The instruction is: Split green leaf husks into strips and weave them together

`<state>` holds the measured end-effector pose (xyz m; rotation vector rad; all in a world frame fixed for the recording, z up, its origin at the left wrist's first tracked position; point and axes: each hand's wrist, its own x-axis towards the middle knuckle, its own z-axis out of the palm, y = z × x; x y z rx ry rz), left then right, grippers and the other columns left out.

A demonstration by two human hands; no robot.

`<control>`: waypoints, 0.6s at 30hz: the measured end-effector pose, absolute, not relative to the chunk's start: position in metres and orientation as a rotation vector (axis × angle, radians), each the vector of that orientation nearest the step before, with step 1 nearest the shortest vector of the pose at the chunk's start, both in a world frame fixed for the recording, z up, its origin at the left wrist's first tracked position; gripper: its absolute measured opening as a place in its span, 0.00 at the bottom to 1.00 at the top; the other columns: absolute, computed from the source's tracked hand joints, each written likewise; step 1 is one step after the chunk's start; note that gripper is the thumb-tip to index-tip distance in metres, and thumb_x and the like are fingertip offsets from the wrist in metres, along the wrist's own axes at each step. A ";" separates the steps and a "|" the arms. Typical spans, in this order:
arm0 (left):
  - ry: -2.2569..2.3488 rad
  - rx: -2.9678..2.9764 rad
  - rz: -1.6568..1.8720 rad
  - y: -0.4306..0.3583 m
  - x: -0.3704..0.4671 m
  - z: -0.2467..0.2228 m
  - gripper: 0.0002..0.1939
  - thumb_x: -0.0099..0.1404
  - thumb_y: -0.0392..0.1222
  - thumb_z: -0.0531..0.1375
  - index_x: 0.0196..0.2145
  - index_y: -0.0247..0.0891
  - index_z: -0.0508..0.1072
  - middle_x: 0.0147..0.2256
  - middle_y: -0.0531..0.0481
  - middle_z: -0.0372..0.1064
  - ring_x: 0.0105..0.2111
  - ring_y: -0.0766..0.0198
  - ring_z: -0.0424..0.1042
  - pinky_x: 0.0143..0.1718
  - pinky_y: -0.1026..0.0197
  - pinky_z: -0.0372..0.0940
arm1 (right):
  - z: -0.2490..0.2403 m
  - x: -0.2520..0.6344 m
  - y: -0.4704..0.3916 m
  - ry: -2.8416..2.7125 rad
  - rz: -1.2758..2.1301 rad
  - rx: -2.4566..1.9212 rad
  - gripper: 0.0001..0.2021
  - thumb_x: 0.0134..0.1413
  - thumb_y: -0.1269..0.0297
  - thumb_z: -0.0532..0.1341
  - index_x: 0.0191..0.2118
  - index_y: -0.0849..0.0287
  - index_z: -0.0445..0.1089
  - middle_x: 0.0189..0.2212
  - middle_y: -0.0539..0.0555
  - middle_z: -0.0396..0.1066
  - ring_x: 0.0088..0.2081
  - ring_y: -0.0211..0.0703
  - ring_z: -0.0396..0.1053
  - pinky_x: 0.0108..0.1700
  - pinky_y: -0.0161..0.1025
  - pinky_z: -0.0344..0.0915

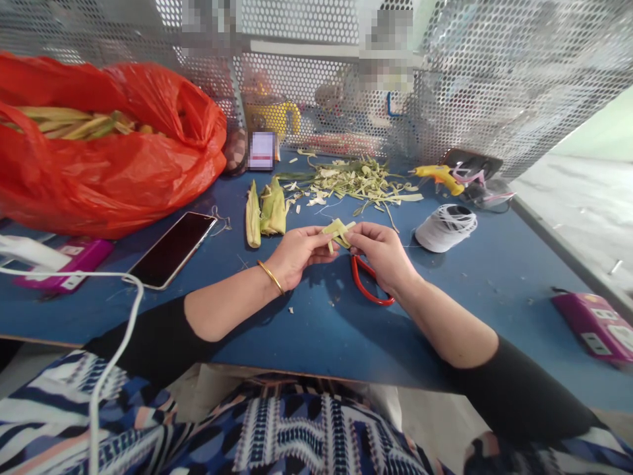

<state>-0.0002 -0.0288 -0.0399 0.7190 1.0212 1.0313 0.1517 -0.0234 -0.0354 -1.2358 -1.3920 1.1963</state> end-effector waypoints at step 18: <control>0.980 0.599 1.037 -0.028 0.000 -0.041 0.06 0.62 0.28 0.59 0.28 0.32 0.73 0.22 0.51 0.70 0.20 0.70 0.70 0.28 0.66 0.69 | -0.036 0.154 -0.020 -1.192 1.509 -1.182 0.09 0.34 0.62 0.68 0.20 0.60 0.69 0.17 0.47 0.63 0.21 0.32 0.58 0.25 0.34 0.54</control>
